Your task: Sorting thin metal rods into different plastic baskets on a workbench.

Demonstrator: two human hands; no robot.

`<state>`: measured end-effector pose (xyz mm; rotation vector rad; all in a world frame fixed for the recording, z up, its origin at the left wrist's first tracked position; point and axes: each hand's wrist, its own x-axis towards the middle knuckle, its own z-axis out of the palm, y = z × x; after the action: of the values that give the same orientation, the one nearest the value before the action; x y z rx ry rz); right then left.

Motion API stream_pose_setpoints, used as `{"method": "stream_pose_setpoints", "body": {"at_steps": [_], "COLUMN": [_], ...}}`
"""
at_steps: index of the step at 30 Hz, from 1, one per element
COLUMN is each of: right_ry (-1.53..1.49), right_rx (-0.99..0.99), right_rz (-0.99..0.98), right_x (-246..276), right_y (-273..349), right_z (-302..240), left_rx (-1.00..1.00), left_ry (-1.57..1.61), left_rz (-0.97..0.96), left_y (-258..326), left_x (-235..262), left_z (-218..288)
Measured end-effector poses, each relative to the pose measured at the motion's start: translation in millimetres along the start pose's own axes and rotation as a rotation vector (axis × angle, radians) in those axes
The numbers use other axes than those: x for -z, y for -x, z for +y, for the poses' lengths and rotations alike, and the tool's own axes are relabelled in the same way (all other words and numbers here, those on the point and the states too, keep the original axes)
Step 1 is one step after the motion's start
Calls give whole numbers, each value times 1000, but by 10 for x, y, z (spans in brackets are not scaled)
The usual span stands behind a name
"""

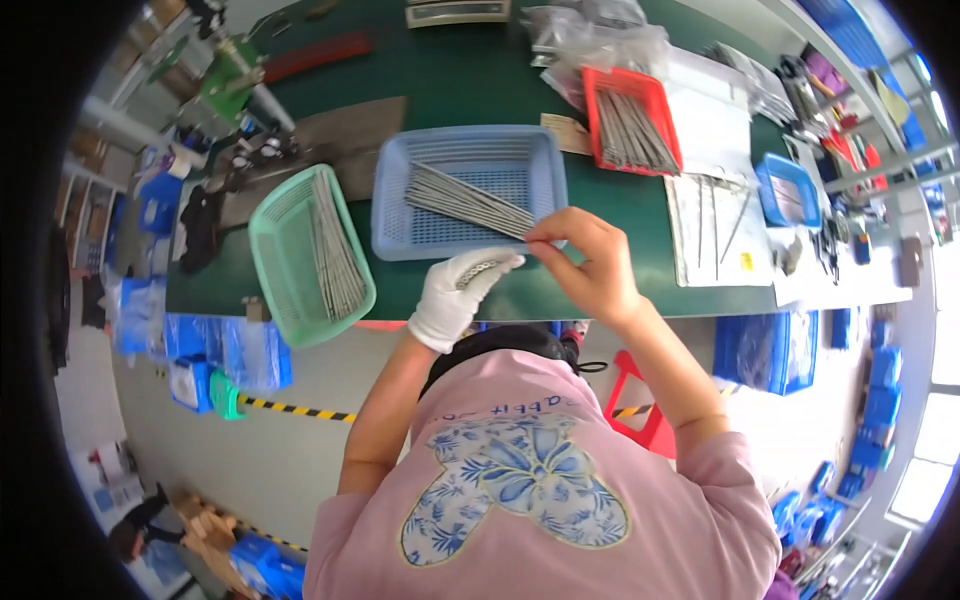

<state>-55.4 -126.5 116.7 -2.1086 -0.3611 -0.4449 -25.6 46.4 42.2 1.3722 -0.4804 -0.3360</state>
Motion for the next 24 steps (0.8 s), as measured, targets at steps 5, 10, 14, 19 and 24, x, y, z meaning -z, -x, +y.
{"method": "stream_pose_setpoints", "body": {"at_steps": [5, 10, 14, 19, 24], "right_ry": [-12, -40, 92, 314, 289], "right_rx": [16, 5, 120, 221, 347], "right_rz": [-27, -43, -79, -129, -41], "right_x": [-39, -55, -34, -12, -111], "right_y": [-3, 34, -16, -49, 8], "right_z": [-17, 30, -15, -106, -52], "left_rx": [56, 24, 98, 96, 94], "left_ry": [-12, -76, -67, -89, -49], "left_rz": [-39, -37, -49, -45, -27], "left_y": [-21, -16, 9, 14, 8], "left_x": [-70, -84, -82, -78, -60], "left_z": [39, 47, 79, 106, 68]}}
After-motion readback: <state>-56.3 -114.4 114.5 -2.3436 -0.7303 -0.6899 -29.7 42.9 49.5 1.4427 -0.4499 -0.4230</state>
